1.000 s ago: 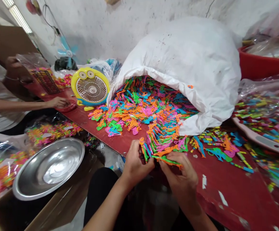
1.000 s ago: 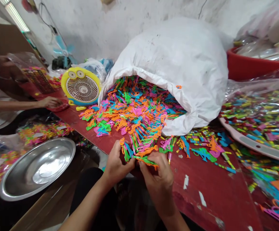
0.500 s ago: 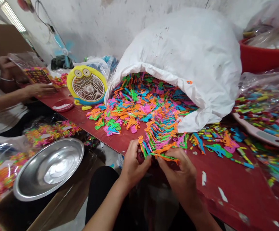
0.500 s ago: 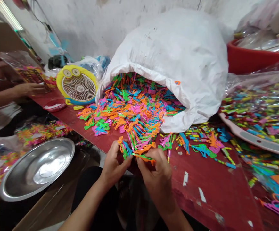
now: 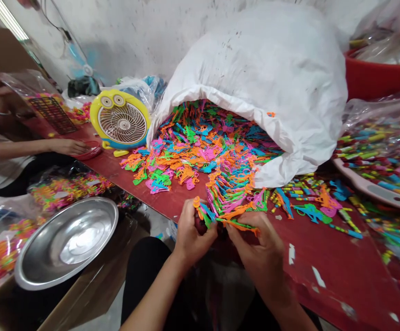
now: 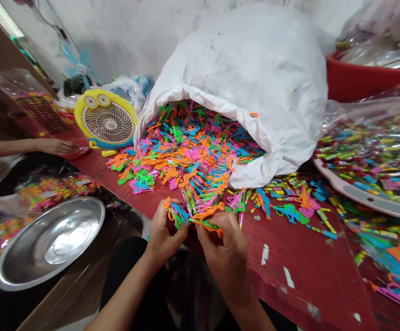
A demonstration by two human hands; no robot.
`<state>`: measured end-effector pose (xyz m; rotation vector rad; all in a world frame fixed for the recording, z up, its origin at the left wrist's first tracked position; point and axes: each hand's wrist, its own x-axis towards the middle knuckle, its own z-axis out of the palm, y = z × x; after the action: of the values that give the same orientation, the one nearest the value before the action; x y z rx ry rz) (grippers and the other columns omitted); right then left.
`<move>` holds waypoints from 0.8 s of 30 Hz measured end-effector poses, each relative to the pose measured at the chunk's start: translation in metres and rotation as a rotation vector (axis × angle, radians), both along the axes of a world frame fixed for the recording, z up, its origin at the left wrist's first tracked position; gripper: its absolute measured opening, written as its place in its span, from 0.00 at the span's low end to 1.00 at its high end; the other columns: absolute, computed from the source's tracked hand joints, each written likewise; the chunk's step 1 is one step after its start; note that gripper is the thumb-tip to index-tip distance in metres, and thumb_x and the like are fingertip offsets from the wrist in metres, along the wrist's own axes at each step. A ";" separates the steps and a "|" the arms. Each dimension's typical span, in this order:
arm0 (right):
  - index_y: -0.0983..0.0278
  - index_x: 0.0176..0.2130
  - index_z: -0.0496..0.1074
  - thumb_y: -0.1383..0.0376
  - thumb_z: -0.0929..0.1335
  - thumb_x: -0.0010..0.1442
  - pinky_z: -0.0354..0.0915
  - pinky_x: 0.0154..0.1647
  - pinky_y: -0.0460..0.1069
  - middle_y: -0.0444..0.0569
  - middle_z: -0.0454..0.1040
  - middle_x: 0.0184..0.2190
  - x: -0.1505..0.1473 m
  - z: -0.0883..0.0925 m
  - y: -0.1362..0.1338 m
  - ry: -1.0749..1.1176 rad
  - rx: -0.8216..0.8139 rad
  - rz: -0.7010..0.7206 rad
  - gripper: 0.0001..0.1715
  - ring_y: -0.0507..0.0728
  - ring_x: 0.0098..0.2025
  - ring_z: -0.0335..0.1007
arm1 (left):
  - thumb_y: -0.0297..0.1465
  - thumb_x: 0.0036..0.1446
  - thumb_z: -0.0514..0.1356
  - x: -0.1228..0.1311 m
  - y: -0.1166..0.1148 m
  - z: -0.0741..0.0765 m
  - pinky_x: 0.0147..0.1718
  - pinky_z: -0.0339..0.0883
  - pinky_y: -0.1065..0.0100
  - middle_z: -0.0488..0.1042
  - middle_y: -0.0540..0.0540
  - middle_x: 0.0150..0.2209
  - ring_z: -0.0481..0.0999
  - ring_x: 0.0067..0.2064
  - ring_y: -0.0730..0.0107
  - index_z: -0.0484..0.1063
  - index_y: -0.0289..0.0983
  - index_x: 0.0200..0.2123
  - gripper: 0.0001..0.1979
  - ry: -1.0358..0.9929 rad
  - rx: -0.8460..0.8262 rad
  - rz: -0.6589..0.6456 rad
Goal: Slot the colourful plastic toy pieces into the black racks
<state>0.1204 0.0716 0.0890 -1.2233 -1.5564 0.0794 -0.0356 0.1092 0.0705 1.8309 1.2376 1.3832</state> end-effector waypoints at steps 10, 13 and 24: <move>0.59 0.36 0.68 0.67 0.70 0.62 0.63 0.33 0.48 0.44 0.70 0.31 -0.006 -0.005 -0.001 -0.140 -0.103 -0.071 0.05 0.54 0.33 0.68 | 0.26 0.57 0.59 0.003 -0.005 0.009 0.50 0.66 0.61 0.70 0.43 0.47 0.70 0.50 0.61 0.68 0.39 0.45 0.11 0.151 0.093 -0.040; 0.60 0.36 0.69 0.66 0.67 0.64 0.61 0.30 0.49 0.45 0.70 0.29 -0.008 -0.015 0.001 -0.259 -0.106 -0.124 0.03 0.55 0.31 0.67 | 0.27 0.61 0.56 0.008 -0.012 0.015 0.50 0.66 0.59 0.69 0.41 0.48 0.69 0.51 0.59 0.67 0.38 0.47 0.10 0.203 0.033 -0.068; 0.59 0.42 0.74 0.68 0.67 0.65 0.66 0.41 0.47 0.46 0.76 0.39 0.019 -0.024 -0.003 -0.027 -0.239 0.181 0.07 0.54 0.41 0.72 | 0.26 0.59 0.58 0.008 -0.007 0.003 0.50 0.66 0.63 0.67 0.43 0.47 0.69 0.49 0.63 0.64 0.38 0.47 0.13 0.139 0.028 -0.001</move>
<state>0.1395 0.0687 0.0651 -1.2679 -1.7150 0.3774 -0.0276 0.1021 0.0739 1.9754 1.2913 1.2972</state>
